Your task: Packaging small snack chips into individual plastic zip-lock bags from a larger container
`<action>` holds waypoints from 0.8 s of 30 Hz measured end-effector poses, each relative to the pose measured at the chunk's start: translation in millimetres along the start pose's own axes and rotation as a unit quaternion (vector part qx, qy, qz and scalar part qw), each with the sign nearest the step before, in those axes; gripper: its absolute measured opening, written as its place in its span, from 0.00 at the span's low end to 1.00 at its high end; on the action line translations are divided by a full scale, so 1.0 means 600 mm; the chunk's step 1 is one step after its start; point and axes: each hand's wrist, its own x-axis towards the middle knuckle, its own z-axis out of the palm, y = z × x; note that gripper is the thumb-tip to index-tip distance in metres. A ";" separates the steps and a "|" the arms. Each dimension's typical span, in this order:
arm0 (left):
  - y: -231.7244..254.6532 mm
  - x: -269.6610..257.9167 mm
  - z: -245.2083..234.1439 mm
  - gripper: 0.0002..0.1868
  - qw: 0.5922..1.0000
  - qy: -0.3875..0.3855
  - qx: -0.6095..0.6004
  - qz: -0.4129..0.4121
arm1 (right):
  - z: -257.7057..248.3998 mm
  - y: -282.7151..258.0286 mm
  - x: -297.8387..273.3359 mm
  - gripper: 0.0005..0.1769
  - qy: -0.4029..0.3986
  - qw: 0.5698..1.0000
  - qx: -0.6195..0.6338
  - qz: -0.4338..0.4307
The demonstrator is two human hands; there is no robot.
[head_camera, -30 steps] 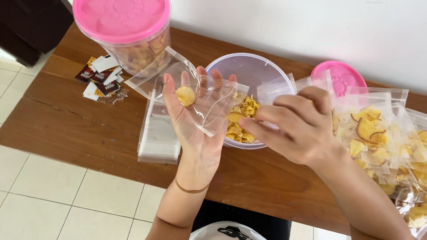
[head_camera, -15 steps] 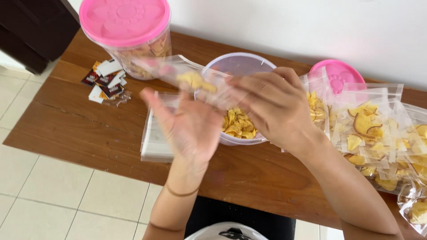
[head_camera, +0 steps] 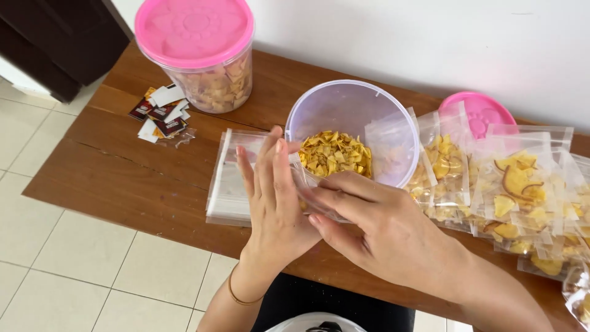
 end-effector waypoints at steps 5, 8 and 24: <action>-0.009 -0.015 0.024 0.31 0.998 0.019 -0.060 0.000 | -0.004 0.023 -0.025 0.23 0.009 0.993 -0.114 0.015; -0.036 -0.024 0.021 0.30 0.994 -0.009 -0.108 -0.003 | -0.034 0.044 -0.018 0.27 -0.025 0.996 -0.054 0.062; -0.094 -0.021 -0.031 0.30 0.981 -0.133 -0.127 -0.061 | 0.110 0.386 0.060 0.14 -0.425 0.857 -0.254 0.140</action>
